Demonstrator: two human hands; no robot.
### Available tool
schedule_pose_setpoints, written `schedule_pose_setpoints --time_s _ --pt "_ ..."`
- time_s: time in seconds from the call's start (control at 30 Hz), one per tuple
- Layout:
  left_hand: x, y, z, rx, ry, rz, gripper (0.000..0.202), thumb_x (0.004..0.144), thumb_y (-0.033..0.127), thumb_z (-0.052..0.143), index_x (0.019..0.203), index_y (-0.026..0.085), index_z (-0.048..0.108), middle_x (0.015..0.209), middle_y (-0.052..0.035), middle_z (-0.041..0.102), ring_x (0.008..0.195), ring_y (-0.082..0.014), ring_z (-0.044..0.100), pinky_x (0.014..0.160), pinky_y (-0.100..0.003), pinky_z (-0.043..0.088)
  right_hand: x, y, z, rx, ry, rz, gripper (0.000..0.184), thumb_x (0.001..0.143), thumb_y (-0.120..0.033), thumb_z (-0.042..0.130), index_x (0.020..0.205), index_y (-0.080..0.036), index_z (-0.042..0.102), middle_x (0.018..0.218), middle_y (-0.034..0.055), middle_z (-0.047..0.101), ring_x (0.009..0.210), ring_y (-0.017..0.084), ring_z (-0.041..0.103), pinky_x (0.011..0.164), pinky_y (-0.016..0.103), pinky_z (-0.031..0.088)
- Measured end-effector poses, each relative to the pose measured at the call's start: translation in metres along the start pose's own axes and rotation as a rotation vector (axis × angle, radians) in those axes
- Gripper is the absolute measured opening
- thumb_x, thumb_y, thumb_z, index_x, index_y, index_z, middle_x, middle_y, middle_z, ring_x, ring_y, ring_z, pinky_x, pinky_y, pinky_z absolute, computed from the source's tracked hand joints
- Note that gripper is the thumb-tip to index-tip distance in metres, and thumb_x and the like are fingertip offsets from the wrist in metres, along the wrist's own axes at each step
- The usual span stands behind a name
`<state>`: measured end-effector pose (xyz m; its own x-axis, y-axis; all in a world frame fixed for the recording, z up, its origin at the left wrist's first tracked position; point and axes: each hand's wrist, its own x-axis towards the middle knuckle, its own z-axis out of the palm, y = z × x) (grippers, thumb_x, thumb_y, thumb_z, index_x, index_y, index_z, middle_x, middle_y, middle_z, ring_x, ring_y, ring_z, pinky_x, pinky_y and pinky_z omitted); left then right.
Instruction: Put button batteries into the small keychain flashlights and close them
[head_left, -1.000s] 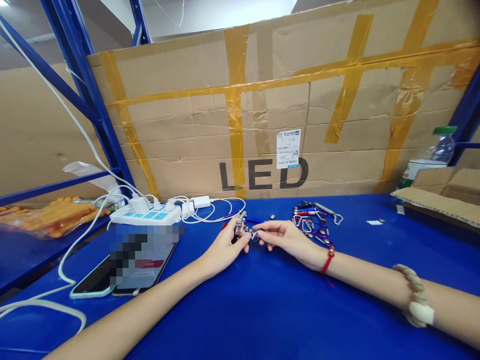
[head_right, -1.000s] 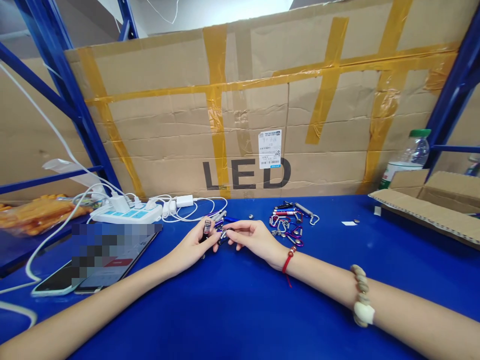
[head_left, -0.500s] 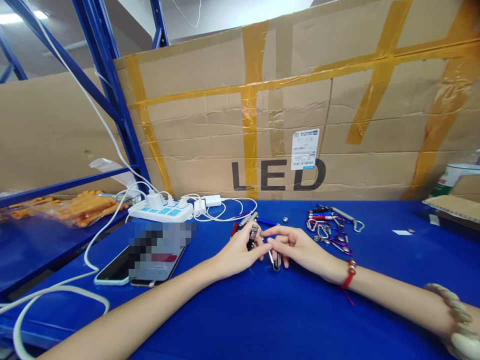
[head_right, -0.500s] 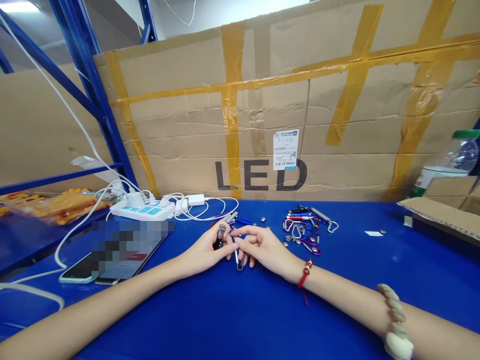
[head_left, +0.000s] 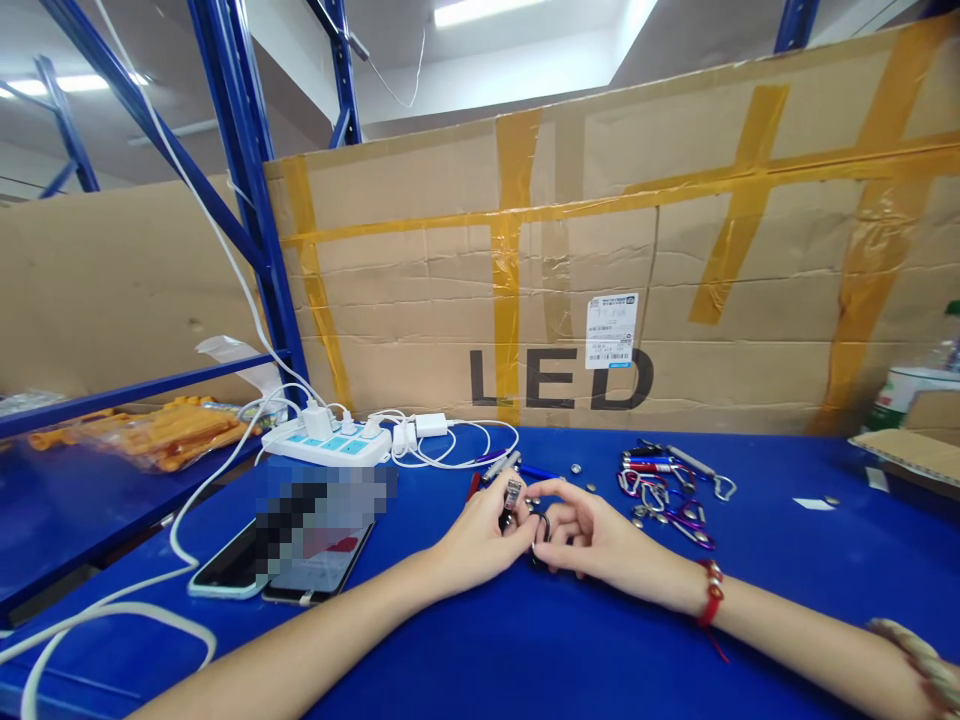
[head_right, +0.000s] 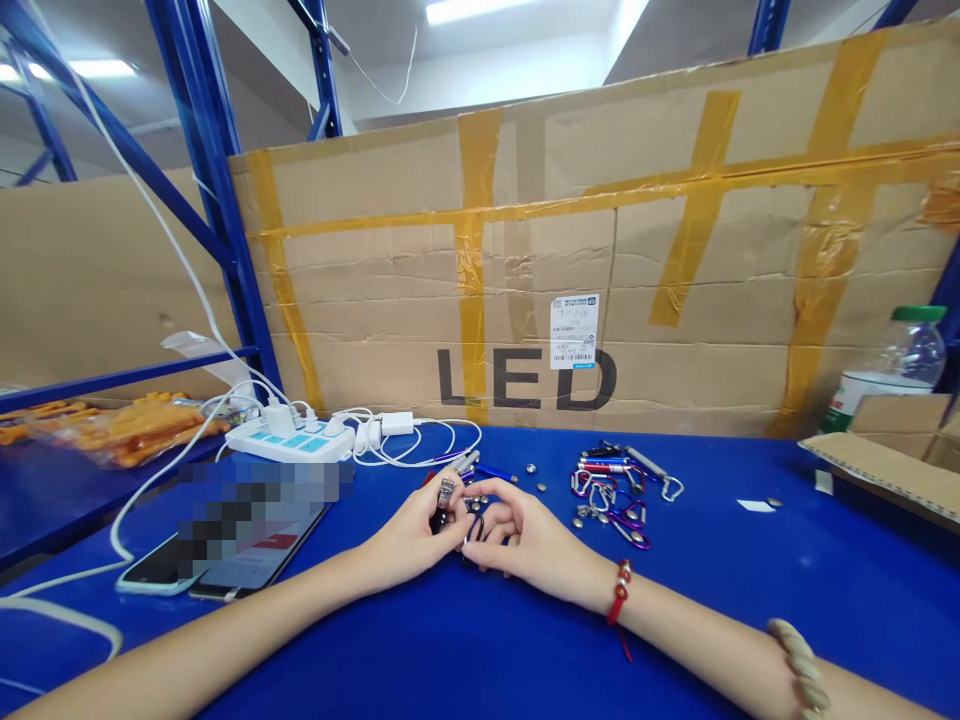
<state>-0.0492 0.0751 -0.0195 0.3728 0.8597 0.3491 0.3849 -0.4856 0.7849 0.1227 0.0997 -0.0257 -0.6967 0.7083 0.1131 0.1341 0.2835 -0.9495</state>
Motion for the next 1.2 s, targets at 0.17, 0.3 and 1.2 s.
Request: schedule_pose_setpoints --time_s 0.17,0.3,1.2 --pt "0.001 0.003 0.0 -0.008 0.021 -0.004 0.016 0.08 0.021 0.044 0.073 0.019 0.03 0.061 0.0052 0.043 0.055 -0.0081 0.042 0.056 -0.022 0.035 0.001 0.0 0.002 -0.003 -0.001 0.038 0.059 0.072 -0.039 0.064 0.12 -0.015 0.038 0.063 -0.0027 0.055 0.056 0.008 0.053 0.047 0.017 0.04" --pt "0.001 0.003 0.0 -0.011 0.038 -0.021 0.016 0.081 0.023 0.043 0.074 0.019 0.029 0.061 0.0061 0.04 0.053 -0.0069 0.041 0.052 -0.02 0.034 0.004 0.003 0.001 0.037 0.071 0.001 0.055 0.074 -0.045 0.059 0.117 -0.015 0.043 0.067 -0.0024 0.05 0.057 0.009 0.054 0.045 0.018 0.042" --pt "0.003 0.0 -0.001 -0.103 0.016 -0.063 0.024 0.087 0.038 0.037 0.073 0.02 0.029 0.044 0.0099 0.036 0.037 -0.0054 0.034 0.042 -0.017 0.029 -0.009 -0.004 0.006 -0.714 0.179 -0.265 0.022 0.089 -0.024 0.041 0.102 -0.016 0.057 0.077 0.0031 0.05 0.065 0.012 0.046 0.061 0.023 0.039"
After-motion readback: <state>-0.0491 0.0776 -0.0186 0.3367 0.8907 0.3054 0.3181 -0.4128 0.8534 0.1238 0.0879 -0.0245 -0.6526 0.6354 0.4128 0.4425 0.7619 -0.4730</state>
